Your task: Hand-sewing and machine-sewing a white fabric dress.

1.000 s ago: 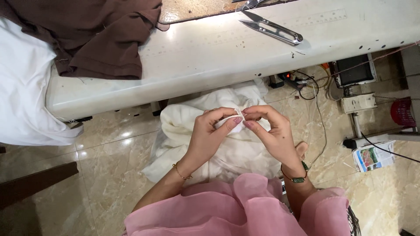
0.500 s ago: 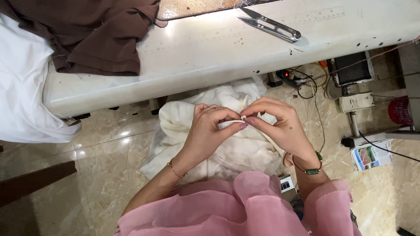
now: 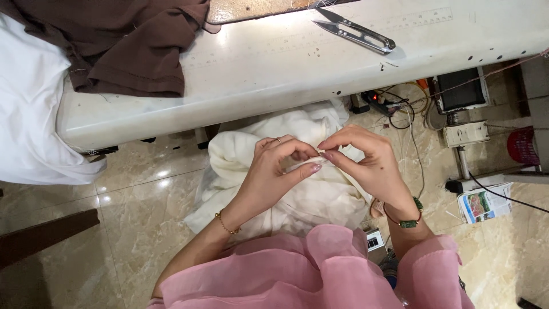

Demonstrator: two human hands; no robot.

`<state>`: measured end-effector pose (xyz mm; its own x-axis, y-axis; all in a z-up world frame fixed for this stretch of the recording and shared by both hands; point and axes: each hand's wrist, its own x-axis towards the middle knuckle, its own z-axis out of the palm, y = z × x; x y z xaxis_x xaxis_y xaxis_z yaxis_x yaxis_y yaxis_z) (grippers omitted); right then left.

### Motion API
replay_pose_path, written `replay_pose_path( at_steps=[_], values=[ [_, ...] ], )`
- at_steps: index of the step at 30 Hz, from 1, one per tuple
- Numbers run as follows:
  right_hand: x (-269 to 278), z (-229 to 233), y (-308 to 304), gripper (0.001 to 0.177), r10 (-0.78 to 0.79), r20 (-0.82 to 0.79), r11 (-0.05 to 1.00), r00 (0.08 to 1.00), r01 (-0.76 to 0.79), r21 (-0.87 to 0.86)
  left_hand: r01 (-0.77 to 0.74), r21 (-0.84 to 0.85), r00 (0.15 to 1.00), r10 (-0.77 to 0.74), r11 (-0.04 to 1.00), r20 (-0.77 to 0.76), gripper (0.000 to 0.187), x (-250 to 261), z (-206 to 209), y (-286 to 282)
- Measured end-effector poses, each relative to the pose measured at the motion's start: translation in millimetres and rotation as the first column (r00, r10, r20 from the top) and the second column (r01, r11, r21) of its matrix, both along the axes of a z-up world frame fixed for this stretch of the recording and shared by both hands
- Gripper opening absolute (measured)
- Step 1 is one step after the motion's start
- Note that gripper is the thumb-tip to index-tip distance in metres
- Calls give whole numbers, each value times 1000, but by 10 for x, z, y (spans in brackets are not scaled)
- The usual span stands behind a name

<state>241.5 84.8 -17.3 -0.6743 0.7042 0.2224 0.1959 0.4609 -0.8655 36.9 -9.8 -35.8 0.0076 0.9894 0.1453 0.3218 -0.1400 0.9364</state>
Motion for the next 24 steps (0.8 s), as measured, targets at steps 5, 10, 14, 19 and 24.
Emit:
replay_pose_path(
  at_steps=[5,10,14,19,24],
  values=[
    [-44,-91,-37,25,-35,-22,982,999,31,-185,-31,-9,992,32,999,118,17,64,-222,4],
    [44,-168,-116,23,-88,-48,952,995,70,-298,-13,-147,951,57,989,304,17,70,-219,9],
    [88,-204,-152,20,-34,-65,992,997,26,-125,-39,-19,990,41,999,135,13,70,-95,14],
    [108,-314,-191,15,-53,-112,976,992,27,-216,-95,-5,993,95,995,-66,10,99,-46,-8],
    [109,-368,-214,19,-90,-148,962,985,48,-269,-131,-20,983,132,991,125,15,100,-126,18]
  ],
)
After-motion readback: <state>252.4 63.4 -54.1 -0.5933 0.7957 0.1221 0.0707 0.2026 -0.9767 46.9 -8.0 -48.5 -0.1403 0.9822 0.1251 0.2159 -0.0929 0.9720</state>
